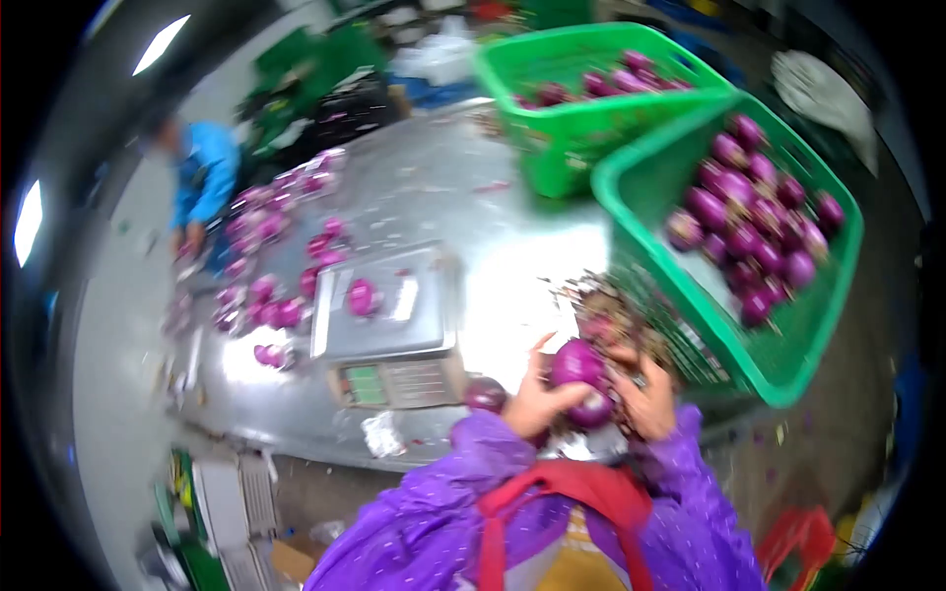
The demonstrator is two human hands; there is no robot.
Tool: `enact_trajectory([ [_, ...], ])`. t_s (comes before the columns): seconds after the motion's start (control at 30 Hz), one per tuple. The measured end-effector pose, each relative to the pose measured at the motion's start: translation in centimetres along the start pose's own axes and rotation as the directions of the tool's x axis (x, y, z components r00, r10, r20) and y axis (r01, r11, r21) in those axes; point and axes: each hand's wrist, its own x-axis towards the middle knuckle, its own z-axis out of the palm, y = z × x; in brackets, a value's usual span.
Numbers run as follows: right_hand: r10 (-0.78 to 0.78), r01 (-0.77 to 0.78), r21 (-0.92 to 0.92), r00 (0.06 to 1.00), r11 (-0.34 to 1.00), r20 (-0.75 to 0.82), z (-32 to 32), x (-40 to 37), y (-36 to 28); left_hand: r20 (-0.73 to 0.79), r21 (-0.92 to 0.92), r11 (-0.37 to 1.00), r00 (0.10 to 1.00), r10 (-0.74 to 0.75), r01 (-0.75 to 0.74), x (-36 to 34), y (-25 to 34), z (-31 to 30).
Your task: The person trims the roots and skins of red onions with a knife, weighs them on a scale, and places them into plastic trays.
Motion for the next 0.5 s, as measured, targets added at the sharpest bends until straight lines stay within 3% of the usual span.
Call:
enact_trajectory([
  [0.07, -0.036, 0.036, 0.001, 0.999, 0.999, -0.021, 1.2, -0.2, 0.2, -0.022, 0.25, 0.953, 0.983, 0.181, -0.169, 0.0, -1.5, -0.5],
  [0.13, -0.007, 0.008, 0.023, 0.999, 1.0, -0.048, 1.5, -0.4, -0.3, -0.036, 0.319, 0.935, 0.984, 0.175, -0.154, -0.2, -0.9, -0.6],
  [0.33, 0.03, -0.025, 0.064, 0.996, 0.998, -0.085, 2.1, -0.2, 1.1, -0.093, 0.195, 0.968, 0.979, 0.182, -0.162, -0.8, 0.3, -0.7],
  [0.5, 0.066, -0.051, 0.113, 0.989, 0.992, -0.134, 2.8, -0.2, 1.8, -0.139, 0.089, 0.962, 0.953, 0.268, -0.258, -0.6, -0.1, -0.6],
])
